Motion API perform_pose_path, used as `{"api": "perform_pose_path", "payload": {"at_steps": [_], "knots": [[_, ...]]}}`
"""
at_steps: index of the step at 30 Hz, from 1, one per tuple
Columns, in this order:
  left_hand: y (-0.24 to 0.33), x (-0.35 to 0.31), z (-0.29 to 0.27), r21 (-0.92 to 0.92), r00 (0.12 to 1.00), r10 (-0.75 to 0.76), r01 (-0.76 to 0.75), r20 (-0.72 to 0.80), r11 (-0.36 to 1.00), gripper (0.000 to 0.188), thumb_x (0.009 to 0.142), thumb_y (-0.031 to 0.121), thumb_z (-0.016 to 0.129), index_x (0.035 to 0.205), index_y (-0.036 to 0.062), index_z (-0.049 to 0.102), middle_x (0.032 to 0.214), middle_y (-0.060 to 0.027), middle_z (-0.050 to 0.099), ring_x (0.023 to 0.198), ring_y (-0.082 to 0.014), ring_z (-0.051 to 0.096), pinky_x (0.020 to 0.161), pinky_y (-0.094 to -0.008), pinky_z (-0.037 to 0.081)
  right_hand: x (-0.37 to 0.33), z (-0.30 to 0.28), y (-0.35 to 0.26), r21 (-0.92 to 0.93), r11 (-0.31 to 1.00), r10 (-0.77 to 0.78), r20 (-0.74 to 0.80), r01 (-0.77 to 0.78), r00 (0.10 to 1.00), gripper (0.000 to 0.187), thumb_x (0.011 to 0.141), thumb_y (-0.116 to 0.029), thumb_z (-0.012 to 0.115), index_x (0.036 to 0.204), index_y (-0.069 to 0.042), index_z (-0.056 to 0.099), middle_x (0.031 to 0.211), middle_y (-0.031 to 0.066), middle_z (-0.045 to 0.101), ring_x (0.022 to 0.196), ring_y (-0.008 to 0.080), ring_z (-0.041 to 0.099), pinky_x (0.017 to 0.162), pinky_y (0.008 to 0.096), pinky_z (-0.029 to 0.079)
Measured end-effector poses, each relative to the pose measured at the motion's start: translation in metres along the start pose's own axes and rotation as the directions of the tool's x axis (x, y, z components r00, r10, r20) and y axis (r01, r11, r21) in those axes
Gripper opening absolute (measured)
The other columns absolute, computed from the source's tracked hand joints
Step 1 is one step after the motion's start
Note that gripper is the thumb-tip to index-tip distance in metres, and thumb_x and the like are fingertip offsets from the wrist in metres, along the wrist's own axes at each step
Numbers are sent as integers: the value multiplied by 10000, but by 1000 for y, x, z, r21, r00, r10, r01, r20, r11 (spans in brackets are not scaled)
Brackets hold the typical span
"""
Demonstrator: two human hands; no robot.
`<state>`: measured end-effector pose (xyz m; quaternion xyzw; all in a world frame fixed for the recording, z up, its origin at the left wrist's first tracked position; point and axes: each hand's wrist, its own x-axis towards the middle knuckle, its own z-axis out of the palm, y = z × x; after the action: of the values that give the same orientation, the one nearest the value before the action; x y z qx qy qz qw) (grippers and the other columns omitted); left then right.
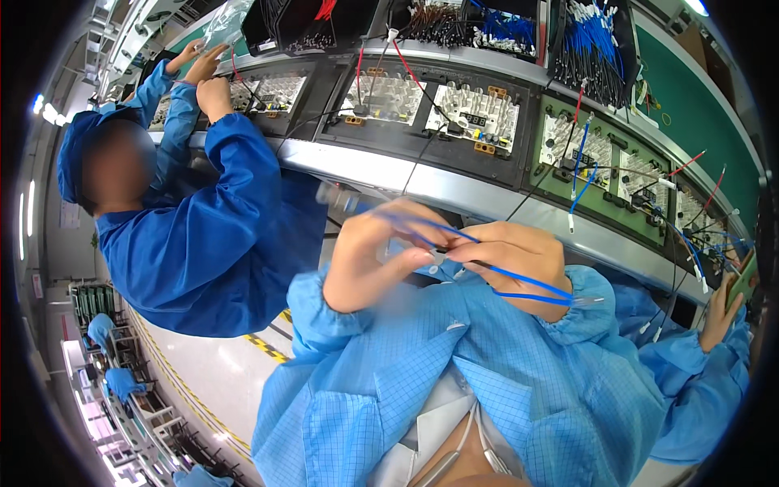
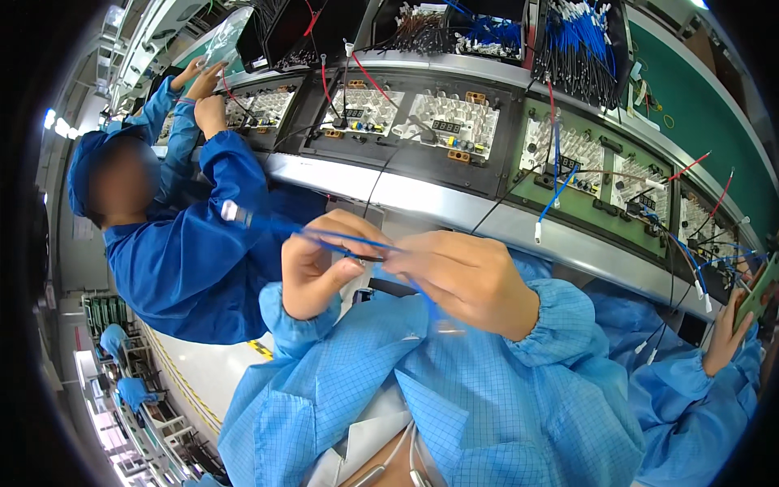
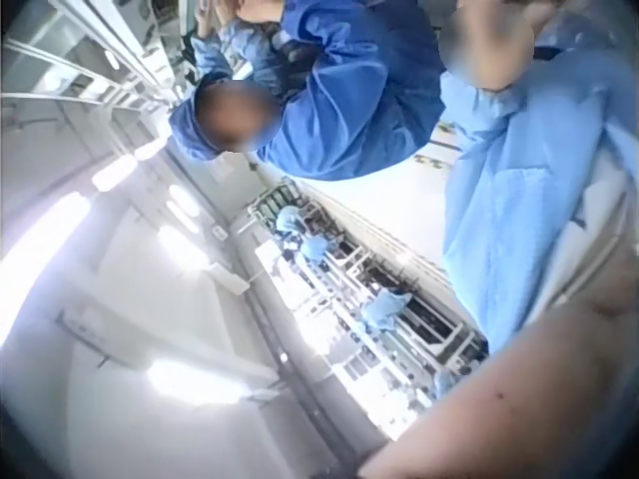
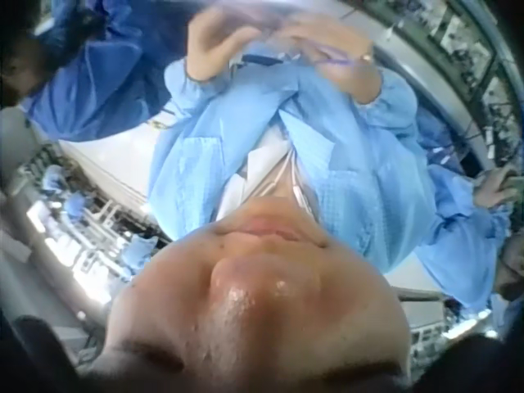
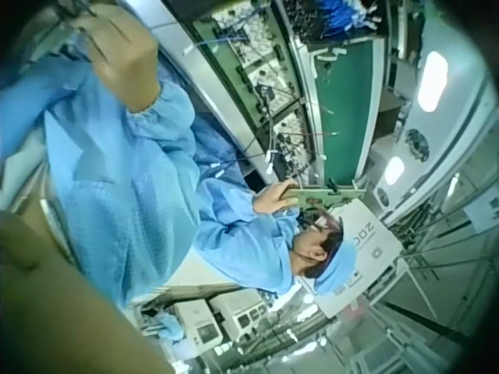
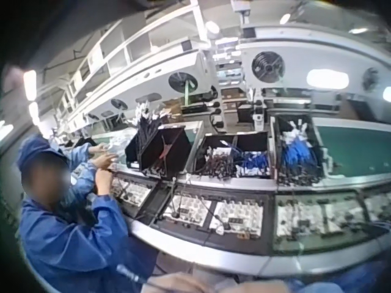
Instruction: Connecting color-coded wires to terminals on a series of circuit boards at a manual assembly station.
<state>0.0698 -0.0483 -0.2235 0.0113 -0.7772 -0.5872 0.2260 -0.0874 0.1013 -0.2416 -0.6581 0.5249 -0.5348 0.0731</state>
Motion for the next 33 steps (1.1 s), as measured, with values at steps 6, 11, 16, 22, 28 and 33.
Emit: {"api": "perform_pose_path", "payload": {"at_steps": [6,11,16,22,28,33], "knots": [[-10,-15,-6,116,984,116,-100,-137,988,111,773,17,668,877,-1,636,928,-148,655,834,-247,635,728,-335,515,14,23,-1,-46,998,-51,33,53,998,184,711,-11,720,888,-14,671,955,117,674,819,251,682,681,294,555],[-17,-11,-48,410,862,465,-357,-200,839,87,722,-29,624,791,-20,675,796,-151,681,749,-292,672,675,-344,539,23,24,3,86,991,-98,-17,99,995,169,717,-36,727,879,-26,678,995,132,671,927,281,660,786,341,544],[-26,18,-89,752,748,598,-211,-287,625,174,686,-147,632,818,-42,675,823,-140,684,744,-238,672,683,-284,539,20,9,0,45,993,-109,-15,110,994,168,713,-56,736,874,-47,689,1012,137,671,993,324,636,881,432,507],[-86,58,-105,525,816,285,26,-502,851,137,788,-118,616,879,-37,679,817,-97,680,742,-158,659,676,-238,516,8,-1,11,-6,987,-162,-149,163,976,210,704,-36,723,912,-47,694,1014,106,672,906,285,644,787,356,536],[-133,70,-109,336,837,115,85,-534,938,135,825,-103,593,904,-31,675,823,-63,686,732,-113,642,665,-228,507,7,-19,17,-45,997,-66,-149,60,987,183,700,-35,744,873,-38,683,954,106,676,897,272,651,769,337,543],[-146,75,-108,330,838,57,150,-543,932,131,822,-90,613,898,-9,682,822,-62,688,721,-100,633,648,-223,498,9,-12,31,-35,995,-94,-151,90,984,156,688,-24,725,827,-49,658,915,115,650,883,282,632,753,364,550]]}}
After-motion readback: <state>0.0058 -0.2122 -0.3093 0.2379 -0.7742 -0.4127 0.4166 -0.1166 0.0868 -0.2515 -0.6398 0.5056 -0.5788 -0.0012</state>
